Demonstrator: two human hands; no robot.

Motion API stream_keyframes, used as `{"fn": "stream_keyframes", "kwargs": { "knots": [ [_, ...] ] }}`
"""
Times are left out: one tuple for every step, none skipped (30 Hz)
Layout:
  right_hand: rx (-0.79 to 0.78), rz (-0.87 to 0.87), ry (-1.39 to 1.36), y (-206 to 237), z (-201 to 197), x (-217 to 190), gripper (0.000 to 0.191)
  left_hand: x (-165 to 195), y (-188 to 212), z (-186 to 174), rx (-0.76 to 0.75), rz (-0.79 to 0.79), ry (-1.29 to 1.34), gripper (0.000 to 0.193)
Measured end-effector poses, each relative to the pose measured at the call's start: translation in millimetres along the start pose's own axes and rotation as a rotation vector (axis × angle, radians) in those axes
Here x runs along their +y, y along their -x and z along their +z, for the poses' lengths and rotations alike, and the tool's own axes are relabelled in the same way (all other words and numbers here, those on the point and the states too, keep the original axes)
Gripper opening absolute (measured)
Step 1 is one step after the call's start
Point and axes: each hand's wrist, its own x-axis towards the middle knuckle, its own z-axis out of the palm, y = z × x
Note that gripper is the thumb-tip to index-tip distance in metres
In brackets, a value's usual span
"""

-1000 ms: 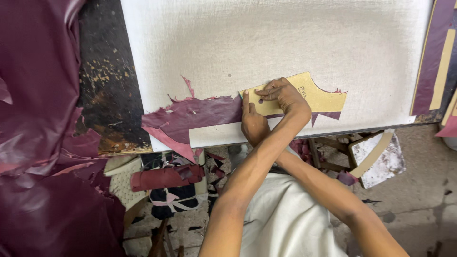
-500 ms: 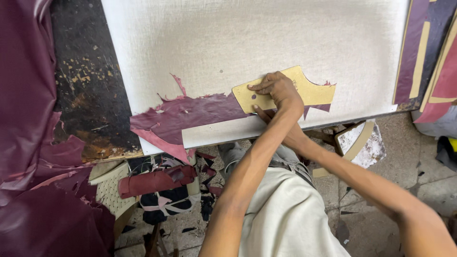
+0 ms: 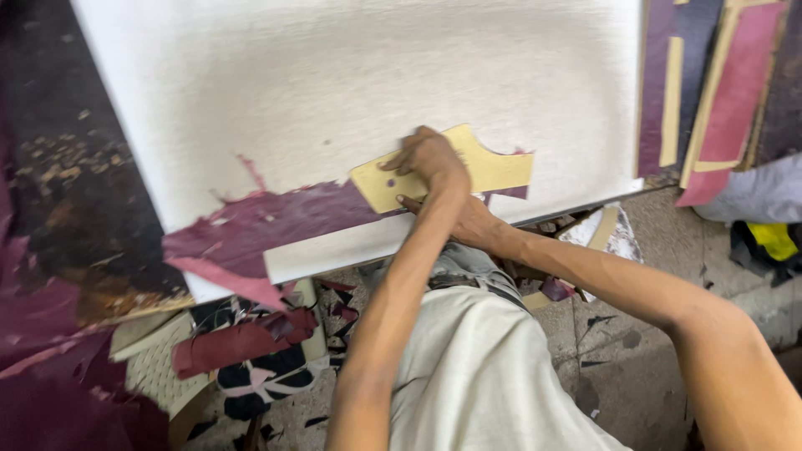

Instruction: The person uses a cardboard template and a pen to trace shapes onto a large piece of maroon leather laid on a white worktable. They repeatedly reposition the template, trace around it, and then remove the template to reveal the traced outlines on the leather.

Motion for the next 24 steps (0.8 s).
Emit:
{"fn": "stream_keyframes", "kwargs": {
  "knots": [
    [-0.124, 0.004, 0.038, 15, 0, 15, 0.039, 3, -1, 0, 0.008, -0.014, 0.011, 0.030],
    [-0.250, 0.007, 0.069, 29, -1, 25, 0.030, 6, -1, 1, 0.011, -0.027, 0.021, 0.031],
    [-0.252, 0.052, 0.027, 45, -4, 37, 0.042, 9, -1, 1, 0.016, -0.036, 0.056, 0.030],
    [-0.252, 0.095, -0.020, 67, -9, 50, 0.054, 11, -1, 3, 0.019, -0.047, 0.089, 0.030],
    [-0.249, 0.138, -0.070, 83, -13, 59, 0.066, 13, 0, 5, 0.019, -0.060, 0.119, 0.029],
    [-0.232, 0.152, -0.047, 95, -17, 69, 0.069, 14, 1, 7, 0.044, -0.053, 0.086, 0.030],
    [-0.213, 0.163, -0.025, 112, -27, 82, 0.073, 14, 3, 8, 0.069, -0.048, 0.052, 0.031],
    [-0.193, 0.178, -0.008, 129, -36, 91, 0.077, 13, 6, 10, 0.092, -0.041, 0.013, 0.032],
    [-0.212, 0.209, 0.014, 146, -47, 102, 0.079, 12, 10, 12, 0.095, -0.007, -0.031, 0.041],
    [-0.231, 0.236, 0.036, 162, -57, 113, 0.081, 11, 14, 12, 0.097, 0.024, -0.074, 0.050],
    [-0.250, 0.266, 0.056, 172, -63, 118, 0.083, 8, 19, 13, 0.098, 0.057, -0.120, 0.059],
    [-0.238, 0.301, 0.006, 181, -66, 119, 0.084, 5, 26, 13, 0.152, 0.061, -0.138, 0.065],
    [-0.225, 0.335, -0.042, 190, -71, 123, 0.086, 1, 32, 12, 0.207, 0.065, -0.155, 0.071],
    [-0.211, 0.365, -0.088, 197, -74, 125, 0.090, -2, 38, 10, 0.264, 0.067, -0.169, 0.078],
    [-0.171, 0.376, -0.097, 200, -73, 125, 0.085, -7, 41, 7, 0.255, 0.113, -0.001, 0.085],
    [-0.131, 0.390, -0.106, 203, -72, 125, 0.082, -12, 44, 3, 0.243, 0.161, 0.167, 0.092],
    [-0.091, 0.400, -0.113, 205, -71, 126, 0.081, -16, 44, -2, 0.230, 0.206, 0.336, 0.099],
    [-0.137, 0.498, -0.213, 206, -69, 128, 0.075, -19, 42, -7, 0.195, 0.223, 0.382, 0.099],
    [-0.189, 0.589, -0.316, 208, -68, 130, 0.069, -23, 40, -12, 0.157, 0.235, 0.432, 0.098],
    [-0.242, 0.679, -0.423, 209, -66, 133, 0.064, -28, 38, -15, 0.116, 0.248, 0.478, 0.098],
    [-0.103, 0.694, -0.537, 211, -65, 135, 0.060, -33, 36, -17, 0.108, 0.257, 0.507, 0.087],
    [0.034, 0.705, -0.651, 213, -65, 138, 0.056, -38, 35, -18, 0.100, 0.263, 0.537, 0.076],
    [0.167, 0.707, -0.766, 214, -63, 141, 0.053, -42, 37, -17, 0.090, 0.263, 0.570, 0.065],
    [0.196, 0.745, -0.813, 215, -62, 143, 0.047, -44, 42, -13, 0.094, 0.329, 0.590, 0.055]
  ]
}}
